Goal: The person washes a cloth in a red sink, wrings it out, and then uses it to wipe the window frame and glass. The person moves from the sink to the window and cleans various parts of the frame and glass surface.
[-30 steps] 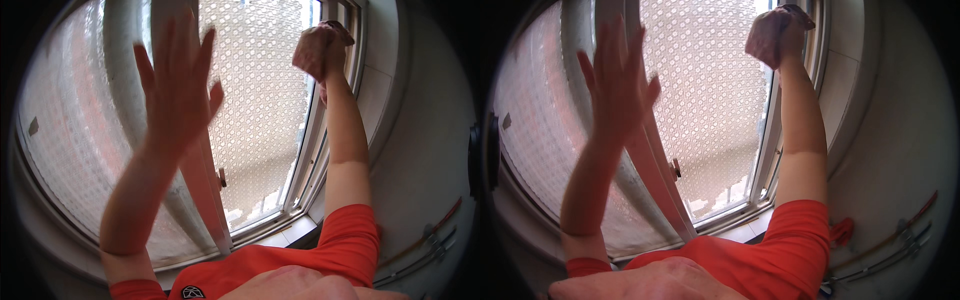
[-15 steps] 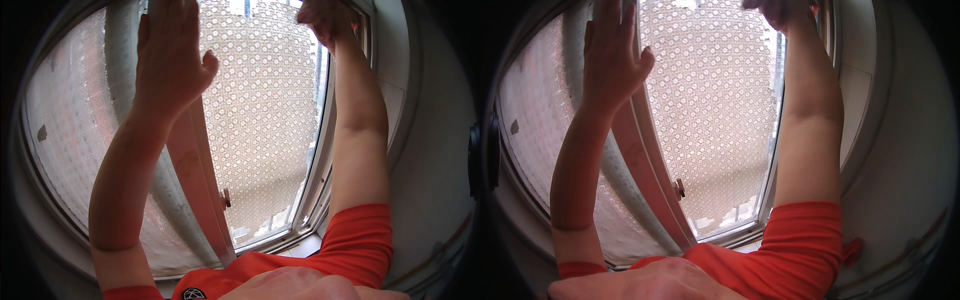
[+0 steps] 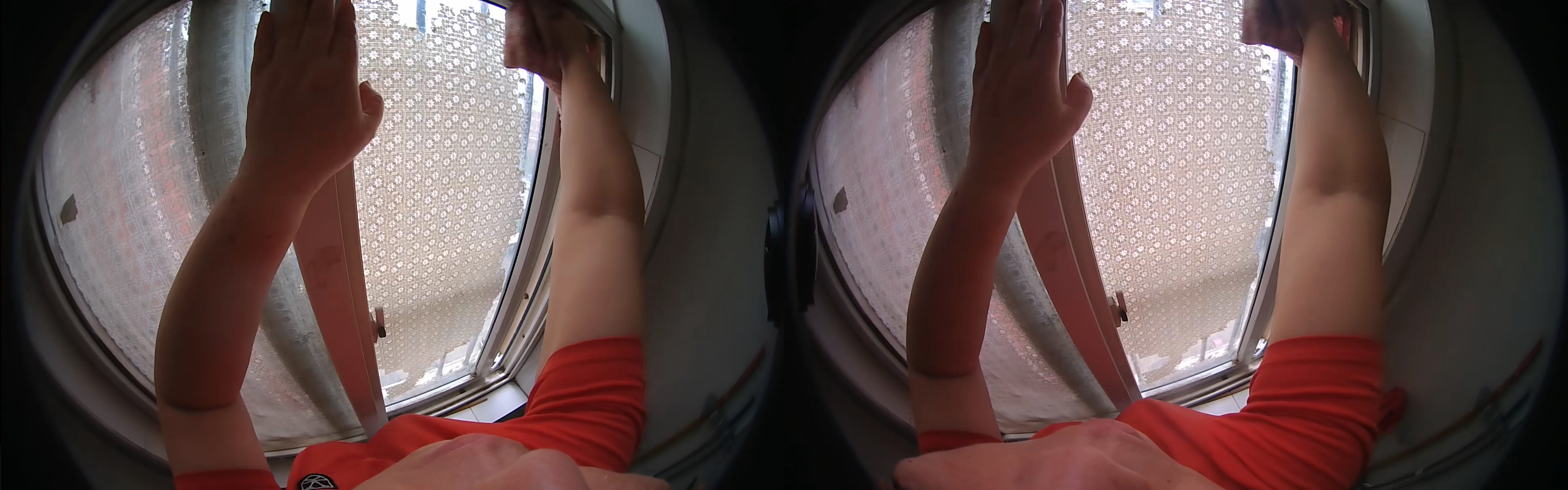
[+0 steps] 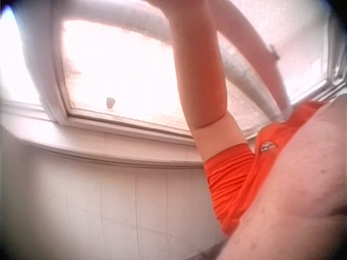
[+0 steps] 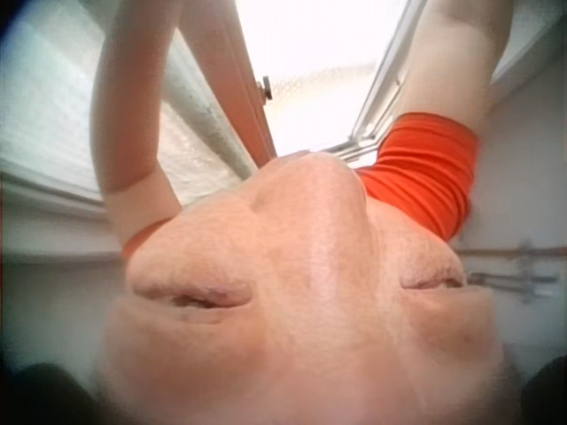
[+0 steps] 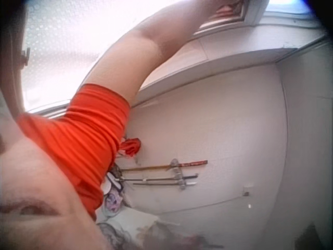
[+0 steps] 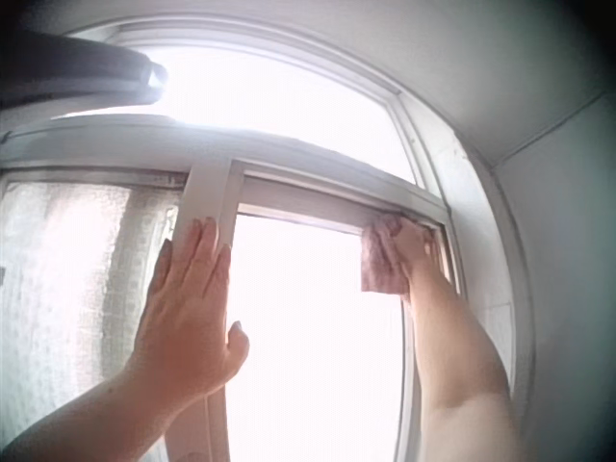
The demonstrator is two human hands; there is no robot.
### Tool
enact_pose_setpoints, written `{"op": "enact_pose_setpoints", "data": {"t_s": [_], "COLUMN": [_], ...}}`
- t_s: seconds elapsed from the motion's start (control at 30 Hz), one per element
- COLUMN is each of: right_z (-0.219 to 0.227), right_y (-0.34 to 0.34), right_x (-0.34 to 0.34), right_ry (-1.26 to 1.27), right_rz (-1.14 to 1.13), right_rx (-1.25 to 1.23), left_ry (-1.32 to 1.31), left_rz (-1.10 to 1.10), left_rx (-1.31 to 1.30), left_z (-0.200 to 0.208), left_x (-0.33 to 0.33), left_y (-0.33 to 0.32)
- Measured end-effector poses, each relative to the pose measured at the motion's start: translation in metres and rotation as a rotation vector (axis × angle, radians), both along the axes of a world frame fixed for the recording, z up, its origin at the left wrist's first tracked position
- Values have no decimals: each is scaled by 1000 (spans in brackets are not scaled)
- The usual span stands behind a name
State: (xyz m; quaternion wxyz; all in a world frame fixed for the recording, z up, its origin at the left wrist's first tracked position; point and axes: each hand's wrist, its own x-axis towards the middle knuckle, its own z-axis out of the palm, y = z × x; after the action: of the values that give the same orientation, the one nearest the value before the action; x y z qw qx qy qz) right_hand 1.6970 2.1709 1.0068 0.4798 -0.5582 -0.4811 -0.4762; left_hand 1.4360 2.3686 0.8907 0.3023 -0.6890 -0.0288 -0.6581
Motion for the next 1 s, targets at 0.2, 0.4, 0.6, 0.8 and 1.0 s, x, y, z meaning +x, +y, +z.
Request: {"op": "enact_pose_setpoints", "data": {"t_s": [0.2,0.4,0.6,0.8,1.0], "right_z": [-15,14,-1,-5,5], "right_y": [36,-27,1,112,129], "right_x": [-41,45,-8,-112,-119], "right_ry": [331,129,-20,260,-459], "right_rz": [479,130,-61,604,-177], "right_rx": [-37,82,134,-175,-117], "left_ry": [-47,-49,-55,-110,-76], "left_rz": [18,-12,-65,-104,-95], "left_rx": [18,39,9,-10,-38], "left_z": [-4,-1,0,-5,0], "left_x": [-5,-1,-3,-3,-8], "left_y": [11,7,4,10,0]}}
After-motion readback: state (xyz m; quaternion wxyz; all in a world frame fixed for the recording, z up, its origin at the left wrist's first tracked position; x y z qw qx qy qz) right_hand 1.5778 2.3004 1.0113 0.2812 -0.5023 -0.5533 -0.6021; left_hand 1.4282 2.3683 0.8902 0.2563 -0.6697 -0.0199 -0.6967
